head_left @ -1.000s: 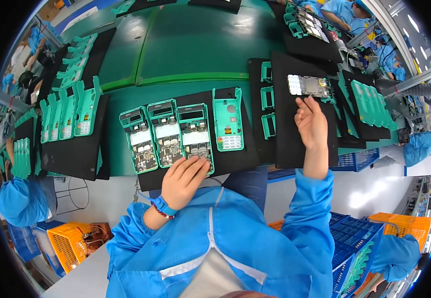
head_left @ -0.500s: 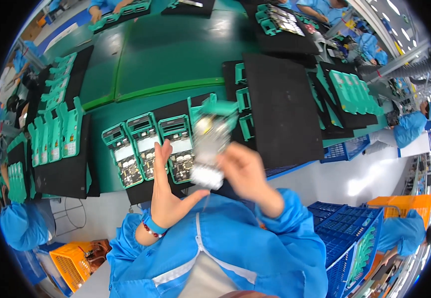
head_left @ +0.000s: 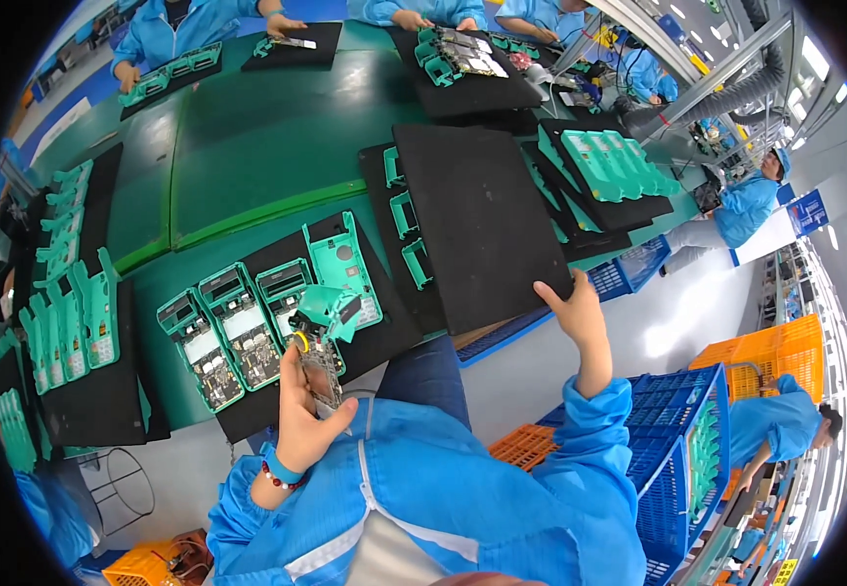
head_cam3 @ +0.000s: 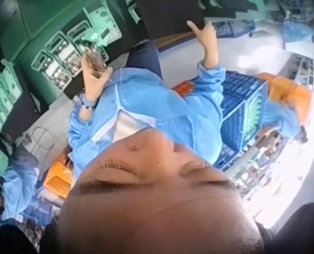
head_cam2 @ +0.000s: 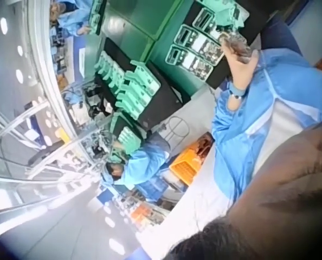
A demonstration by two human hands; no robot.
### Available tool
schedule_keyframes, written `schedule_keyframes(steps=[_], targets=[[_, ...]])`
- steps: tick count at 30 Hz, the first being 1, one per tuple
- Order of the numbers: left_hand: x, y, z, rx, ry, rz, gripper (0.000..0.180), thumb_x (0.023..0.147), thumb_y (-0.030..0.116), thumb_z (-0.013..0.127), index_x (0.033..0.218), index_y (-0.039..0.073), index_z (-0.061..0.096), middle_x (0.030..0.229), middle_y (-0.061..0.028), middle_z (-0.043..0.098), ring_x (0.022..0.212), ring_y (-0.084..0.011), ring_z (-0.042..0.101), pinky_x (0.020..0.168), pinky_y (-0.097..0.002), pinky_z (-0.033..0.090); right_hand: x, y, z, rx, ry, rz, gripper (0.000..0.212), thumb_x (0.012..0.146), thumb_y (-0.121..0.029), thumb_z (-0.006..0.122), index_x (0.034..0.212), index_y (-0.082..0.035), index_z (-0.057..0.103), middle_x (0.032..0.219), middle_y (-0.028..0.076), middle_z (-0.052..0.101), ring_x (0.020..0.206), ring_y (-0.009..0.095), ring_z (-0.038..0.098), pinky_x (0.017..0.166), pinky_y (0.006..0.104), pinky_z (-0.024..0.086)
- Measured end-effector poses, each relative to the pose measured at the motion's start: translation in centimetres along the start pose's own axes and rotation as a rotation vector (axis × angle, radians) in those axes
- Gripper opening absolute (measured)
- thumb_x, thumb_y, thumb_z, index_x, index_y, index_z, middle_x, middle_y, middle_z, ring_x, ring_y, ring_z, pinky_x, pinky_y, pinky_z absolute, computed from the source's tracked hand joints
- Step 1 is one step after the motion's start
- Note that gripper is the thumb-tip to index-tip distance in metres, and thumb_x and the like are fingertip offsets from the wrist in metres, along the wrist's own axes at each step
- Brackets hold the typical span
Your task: The person assembles handheld electronic devices by fitting circuit board modules into plastic housings on a tray by hand, and pushes the completed trays along the assembly line table.
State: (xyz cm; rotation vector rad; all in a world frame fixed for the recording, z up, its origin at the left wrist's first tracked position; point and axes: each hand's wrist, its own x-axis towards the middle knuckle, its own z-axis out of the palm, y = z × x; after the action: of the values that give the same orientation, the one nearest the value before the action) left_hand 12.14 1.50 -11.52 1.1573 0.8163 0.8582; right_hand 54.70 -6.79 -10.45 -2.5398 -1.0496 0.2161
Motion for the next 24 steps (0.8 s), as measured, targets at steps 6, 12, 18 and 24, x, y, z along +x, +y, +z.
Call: schedule_keyframes(steps=[6, 12, 18, 24], targets=[[-0.3, 0.0, 0.2, 0.034, -0.091, -0.029, 0.106, 0.076, 0.000, 0.078, 0.157, 0.002, 0.009, 0.124, -0.0080, 0.048, 0.101, -0.0132, 0.047, 0.088, -0.0271, 0.042, -1.0, -1.9, -4.4, 1.288, -0.417, 0.111, 0.036, 0.095, -0.028, 0.070, 0.115, 0.001, 0.062, 0.077, 0.000, 0.062, 0.053, 0.005, 0.045, 0.046, 0.0208, 0.031], [-0.2, 0.0, 0.6, -0.027, -0.107, -0.043, 0.107, 0.075, -0.001, 0.077, 0.157, 0.003, 0.009, 0.114, -0.0057, 0.048, 0.096, -0.0129, 0.046, 0.085, -0.0261, 0.041, -5.1, 1.2, -9.1, 1.528, 0.032, -0.208, 0.031, 0.098, -0.010, 0.062, 0.128, -0.001, 0.059, 0.124, 0.009, 0.066, 0.114, 0.019, 0.064, 0.100, 0.0335, 0.051], [-0.7, -1.2, 0.7, -0.031, -0.138, -0.036, 0.106, 0.074, 0.000, 0.078, 0.157, 0.000, 0.011, 0.107, -0.0038, 0.048, 0.092, -0.0124, 0.045, 0.082, -0.0253, 0.040, -3.9, 10.6, -13.5, 1.483, 0.514, -0.215, 0.031, 0.100, -0.017, 0.064, 0.129, -0.010, 0.057, 0.115, 0.005, 0.065, 0.096, 0.016, 0.065, 0.089, 0.0313, 0.055], [-1.0, -0.8, 0.8, -0.036, -0.158, -0.070, 0.107, 0.074, 0.000, 0.078, 0.157, 0.000, 0.010, 0.111, -0.0037, 0.047, 0.093, -0.0115, 0.046, 0.083, -0.0247, 0.041, -7.1, 27.9, -18.5, 1.325, 1.116, -0.075, 0.029, 0.098, -0.008, 0.064, 0.126, -0.004, 0.060, 0.119, 0.011, 0.064, 0.104, 0.022, 0.061, 0.093, 0.0364, 0.055]])
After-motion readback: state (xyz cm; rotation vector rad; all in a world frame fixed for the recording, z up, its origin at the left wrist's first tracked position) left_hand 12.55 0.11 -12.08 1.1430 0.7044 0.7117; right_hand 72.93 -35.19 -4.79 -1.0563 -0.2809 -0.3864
